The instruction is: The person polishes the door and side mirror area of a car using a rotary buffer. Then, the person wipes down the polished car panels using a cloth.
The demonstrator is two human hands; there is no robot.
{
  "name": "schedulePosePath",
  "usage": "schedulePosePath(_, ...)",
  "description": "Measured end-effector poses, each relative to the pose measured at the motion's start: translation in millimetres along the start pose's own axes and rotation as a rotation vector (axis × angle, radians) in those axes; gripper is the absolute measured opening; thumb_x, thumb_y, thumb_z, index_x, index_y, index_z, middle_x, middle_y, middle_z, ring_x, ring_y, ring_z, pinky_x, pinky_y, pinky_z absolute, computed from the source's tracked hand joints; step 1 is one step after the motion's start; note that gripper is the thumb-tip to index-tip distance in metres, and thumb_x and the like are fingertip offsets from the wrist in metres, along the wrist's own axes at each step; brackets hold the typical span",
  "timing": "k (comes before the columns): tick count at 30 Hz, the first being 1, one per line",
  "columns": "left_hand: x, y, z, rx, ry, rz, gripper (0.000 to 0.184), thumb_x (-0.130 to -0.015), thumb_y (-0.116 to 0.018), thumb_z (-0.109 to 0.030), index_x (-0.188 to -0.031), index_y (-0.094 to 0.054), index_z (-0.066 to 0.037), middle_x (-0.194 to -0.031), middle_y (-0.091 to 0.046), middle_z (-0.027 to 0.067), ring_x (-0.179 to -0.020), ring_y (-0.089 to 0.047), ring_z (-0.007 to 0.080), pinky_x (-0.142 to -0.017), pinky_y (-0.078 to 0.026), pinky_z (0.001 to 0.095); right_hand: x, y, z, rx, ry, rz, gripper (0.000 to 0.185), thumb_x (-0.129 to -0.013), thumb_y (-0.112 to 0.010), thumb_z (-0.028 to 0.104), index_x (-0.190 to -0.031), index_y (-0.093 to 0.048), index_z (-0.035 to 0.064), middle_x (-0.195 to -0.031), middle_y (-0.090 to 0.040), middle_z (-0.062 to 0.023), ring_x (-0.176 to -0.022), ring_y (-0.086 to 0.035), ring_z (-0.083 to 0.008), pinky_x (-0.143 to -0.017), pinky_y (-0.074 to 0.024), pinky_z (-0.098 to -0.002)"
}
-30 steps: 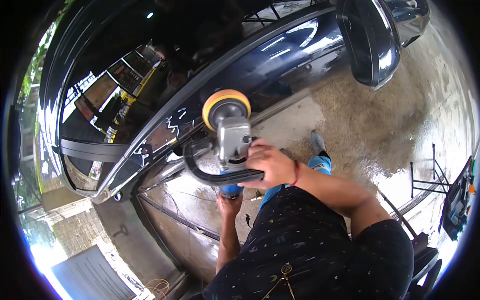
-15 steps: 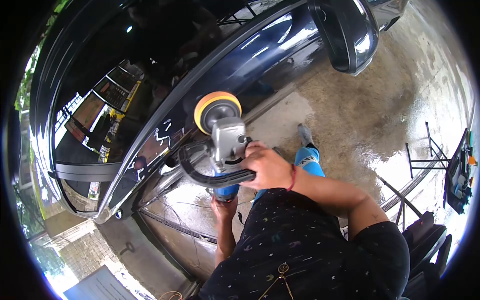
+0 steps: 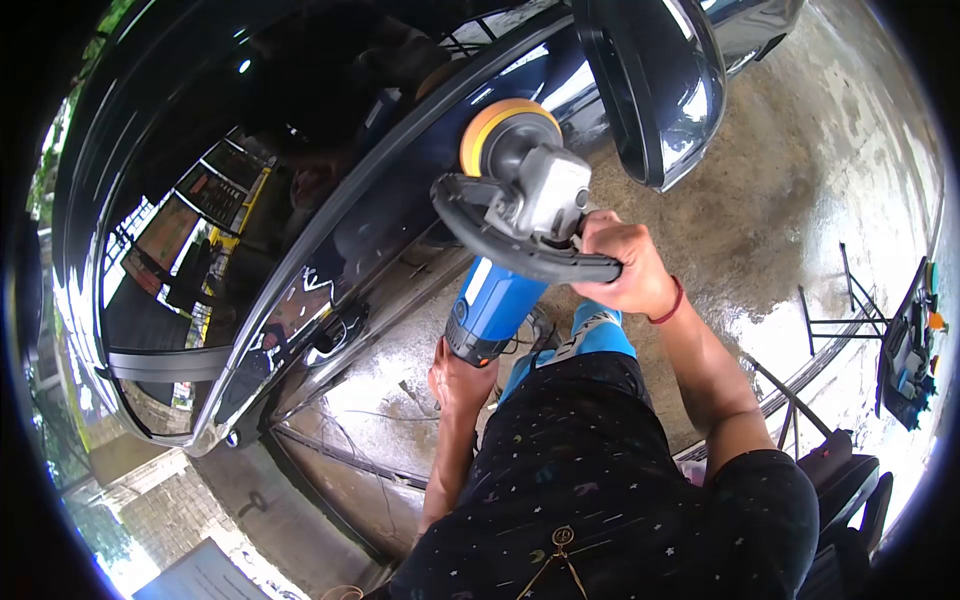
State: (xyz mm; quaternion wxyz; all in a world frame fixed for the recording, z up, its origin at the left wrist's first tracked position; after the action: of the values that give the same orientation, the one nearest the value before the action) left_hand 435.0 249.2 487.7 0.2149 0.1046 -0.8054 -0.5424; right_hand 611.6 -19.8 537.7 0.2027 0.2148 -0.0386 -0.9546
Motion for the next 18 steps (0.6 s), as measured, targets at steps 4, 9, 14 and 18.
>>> schedulePosePath(4, -4, 6, -11, -0.002, -0.031, -0.008, 0.060, -0.070, -0.082, -0.040, -0.110, -0.060, -0.001, -0.109, -0.066, 0.0211, -0.092, -0.069, 0.0442, -0.078, -0.056, 0.0539, -1, 5, -1, -0.010, 0.008, -0.014, 0.026, -0.071, -0.077, 0.004, -0.062, -0.052, 0.0060, -0.059, -0.050, -0.0054, -0.059, -0.050, -0.0252, -0.074, -0.0411, -0.0399)
schedulePosePath(9, 10, 6, 25, 0.018, 0.006, -0.014, 0.065, -0.066, -0.084, -0.037, -0.114, -0.060, 0.000, -0.108, -0.066, 0.0194, -0.092, -0.069, 0.0442, -0.079, -0.057, 0.0527, 8, -31, 4, 0.010, -0.020, 0.015, 0.026, -0.067, -0.079, 0.006, -0.063, -0.053, 0.0066, -0.061, -0.051, -0.0046, -0.063, -0.054, -0.0240, -0.078, -0.0428, -0.0406)
schedulePosePath(14, 32, 25, 87, 0.138, 0.021, -0.101, 0.059, -0.062, -0.085, -0.021, -0.113, -0.063, -0.003, -0.102, -0.070, 0.0201, -0.090, -0.070, 0.0445, -0.080, -0.057, 0.0520, 8, -106, 31, 0.003, -0.017, 0.109, 0.030, -0.062, -0.080, 0.007, -0.066, -0.050, 0.0074, -0.065, -0.052, -0.0087, -0.063, -0.055, -0.0306, -0.079, -0.0472, -0.0411)
schedulePosePath(18, 56, 32, 152, 0.094, 0.058, -0.144, 0.056, -0.066, -0.085, -0.024, -0.114, -0.065, -0.002, -0.102, -0.071, 0.0209, -0.090, -0.070, 0.0451, -0.079, -0.057, 0.0517, 7, -167, 54, 0.020, 0.055, 0.164, 0.029, -0.065, -0.083, 0.009, -0.064, -0.054, 0.0091, -0.067, -0.055, -0.0099, -0.068, -0.060, -0.0320, -0.082, -0.0480, -0.0415)
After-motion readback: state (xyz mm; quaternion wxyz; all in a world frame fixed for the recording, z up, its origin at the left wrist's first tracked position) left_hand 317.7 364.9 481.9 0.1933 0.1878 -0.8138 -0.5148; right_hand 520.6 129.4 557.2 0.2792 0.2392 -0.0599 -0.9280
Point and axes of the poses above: each hand's wrist, its own x-axis away from the middle knuckle, its own y-axis out of the back of the hand, z = x × y, the point moved 3 cm from there along -x, towards the middle knuckle
